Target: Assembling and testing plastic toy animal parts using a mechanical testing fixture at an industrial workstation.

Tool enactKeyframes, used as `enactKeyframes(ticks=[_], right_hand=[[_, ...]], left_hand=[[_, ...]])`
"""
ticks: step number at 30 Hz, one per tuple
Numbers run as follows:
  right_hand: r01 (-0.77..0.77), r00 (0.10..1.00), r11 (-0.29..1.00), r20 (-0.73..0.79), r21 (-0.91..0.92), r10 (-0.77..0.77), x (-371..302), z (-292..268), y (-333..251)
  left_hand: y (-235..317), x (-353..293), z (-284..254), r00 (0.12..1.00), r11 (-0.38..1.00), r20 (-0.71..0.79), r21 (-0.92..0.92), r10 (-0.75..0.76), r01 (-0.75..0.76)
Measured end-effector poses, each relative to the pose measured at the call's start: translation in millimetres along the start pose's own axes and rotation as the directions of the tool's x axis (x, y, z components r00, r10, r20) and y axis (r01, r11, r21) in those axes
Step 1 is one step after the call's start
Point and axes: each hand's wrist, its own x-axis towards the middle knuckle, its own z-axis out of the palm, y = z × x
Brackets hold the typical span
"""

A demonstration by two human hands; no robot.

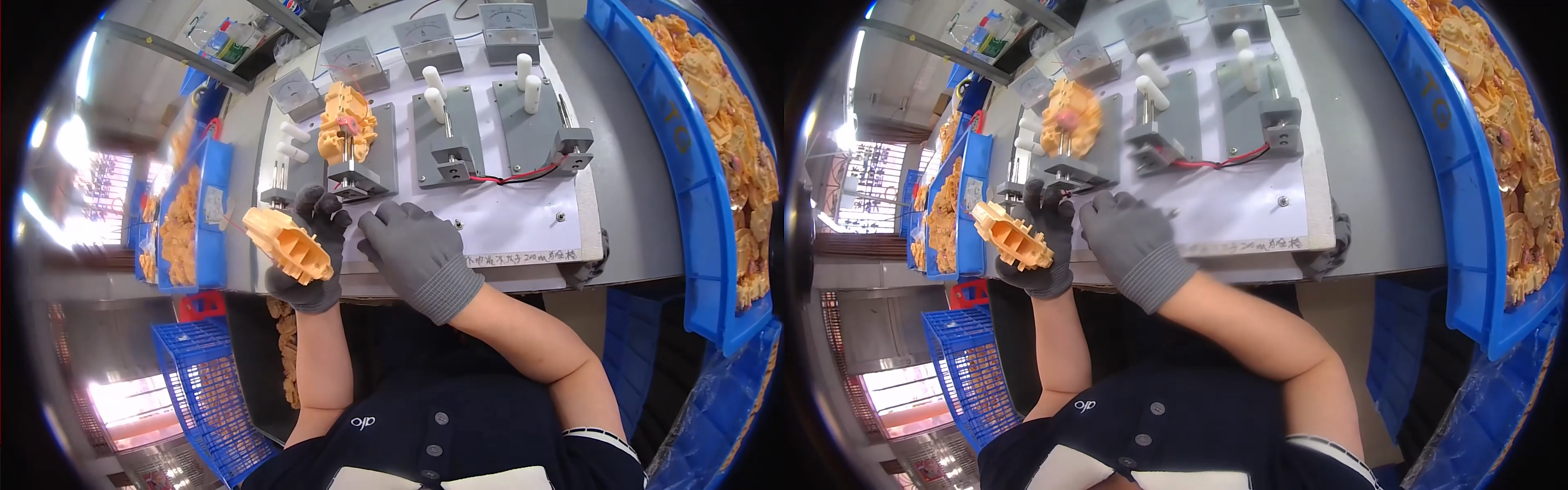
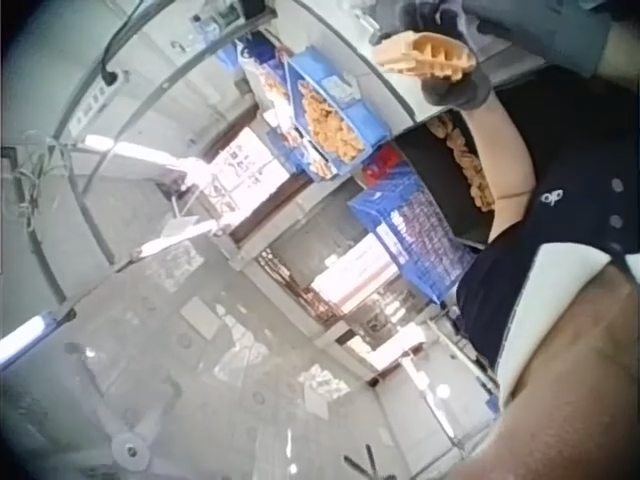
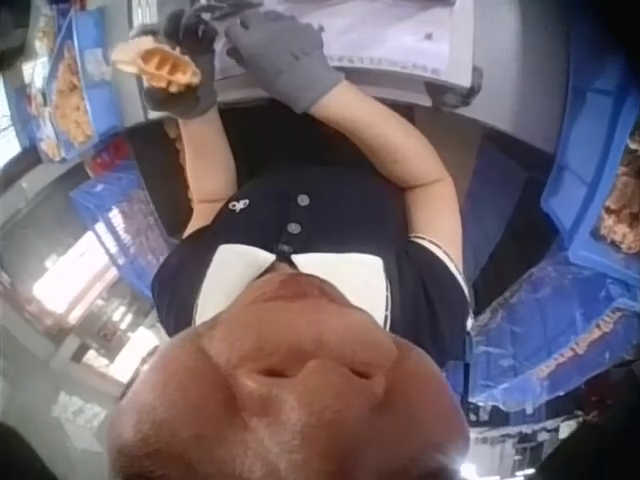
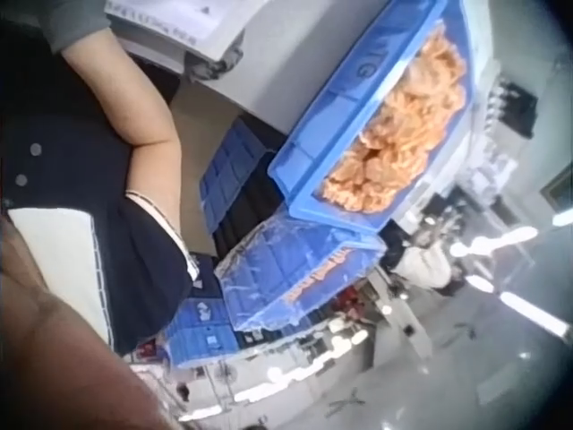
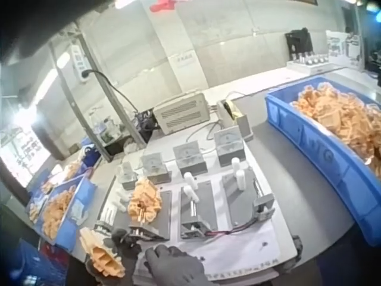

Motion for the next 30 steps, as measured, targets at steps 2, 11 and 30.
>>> enactKeyframes(ticks=[2,11,30], right_hand=[[-0.005,1.000,1.000,0.016,-0.007,0.006,-0.1,1.3,0.2],[-0.060,0.997,0.998,-0.049,0.002,0.060,3.4,0.4,-3.2],[-0.086,0.956,0.973,0.256,-0.215,0.141,103.7,-65.9,-34.4]], left_hand=[[-2.0,0.1,6.5,0.997,0.999,0.056,-0.011,0.051,-0.051],[-0.7,4.3,1.2,0.996,0.997,-0.009,-0.005,-0.083,0.083],[22.6,-2.9,13.8,0.954,0.911,0.141,0.362,-0.263,0.198]])
